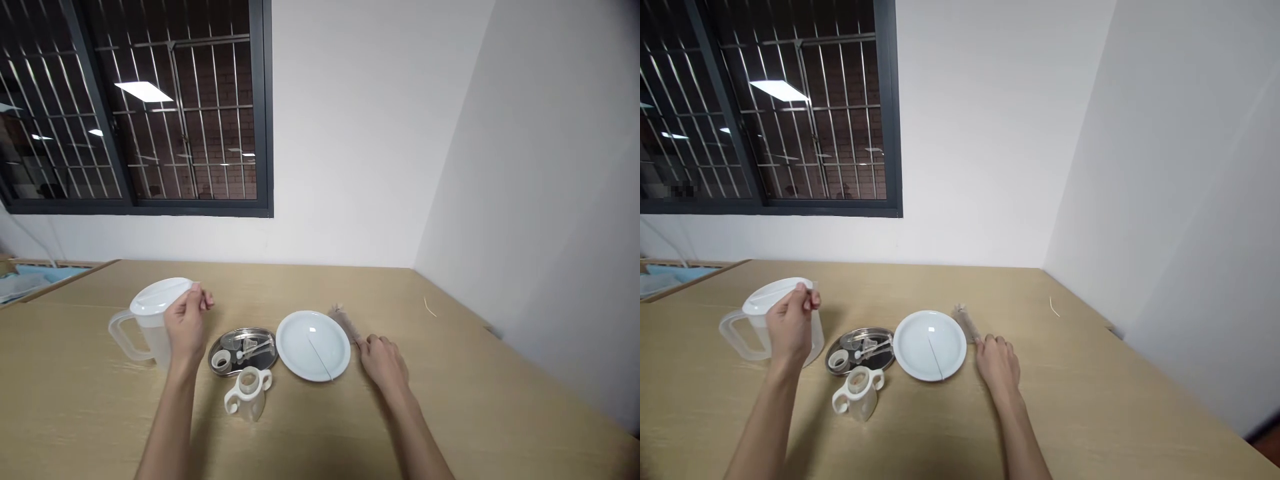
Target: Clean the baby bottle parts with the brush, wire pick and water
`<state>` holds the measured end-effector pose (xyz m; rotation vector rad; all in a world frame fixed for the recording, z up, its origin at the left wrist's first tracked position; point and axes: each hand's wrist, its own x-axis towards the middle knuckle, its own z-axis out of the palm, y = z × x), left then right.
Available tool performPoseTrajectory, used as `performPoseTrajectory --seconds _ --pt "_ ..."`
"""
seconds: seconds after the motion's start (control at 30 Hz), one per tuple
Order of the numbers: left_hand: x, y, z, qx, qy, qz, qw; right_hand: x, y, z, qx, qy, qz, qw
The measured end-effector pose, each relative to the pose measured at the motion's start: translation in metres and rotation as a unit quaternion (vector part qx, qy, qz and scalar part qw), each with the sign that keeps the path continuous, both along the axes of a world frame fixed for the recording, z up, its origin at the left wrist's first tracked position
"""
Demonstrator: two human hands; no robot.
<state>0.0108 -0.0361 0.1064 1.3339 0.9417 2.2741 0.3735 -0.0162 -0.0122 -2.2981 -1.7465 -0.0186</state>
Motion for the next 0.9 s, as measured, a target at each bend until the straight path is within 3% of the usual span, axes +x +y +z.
performPoseTrajectory --seconds 0.1,0.2,0.43,0.6,0.73,0.9 --pt "-0.006 0.019 0.000 -0.063 0.139 0.014 0.988 0.002 0.001 0.000 0.010 -0.002 -0.001 1.000" --pt "-0.017 0.036 -0.010 -0.116 0.222 -0.004 0.968 0.003 0.003 -0.001 0.017 -0.001 -0.005 1.000" --pt "-0.034 0.053 -0.047 -0.179 0.260 -0.048 0.948 0.003 0.006 -0.003 0.035 -0.009 -0.012 0.999" --pt "-0.041 0.055 -0.083 -0.207 0.293 -0.017 0.933 0.004 0.011 -0.008 0.056 -0.016 -0.014 0.998" --pt "-0.048 0.052 -0.097 -0.216 0.384 0.006 0.898 0.000 0.011 -0.007 0.145 0.011 0.014 0.989" --pt "-0.055 0.041 -0.088 -0.203 0.455 0.024 0.866 -0.019 0.004 -0.001 0.304 0.090 0.150 0.937"
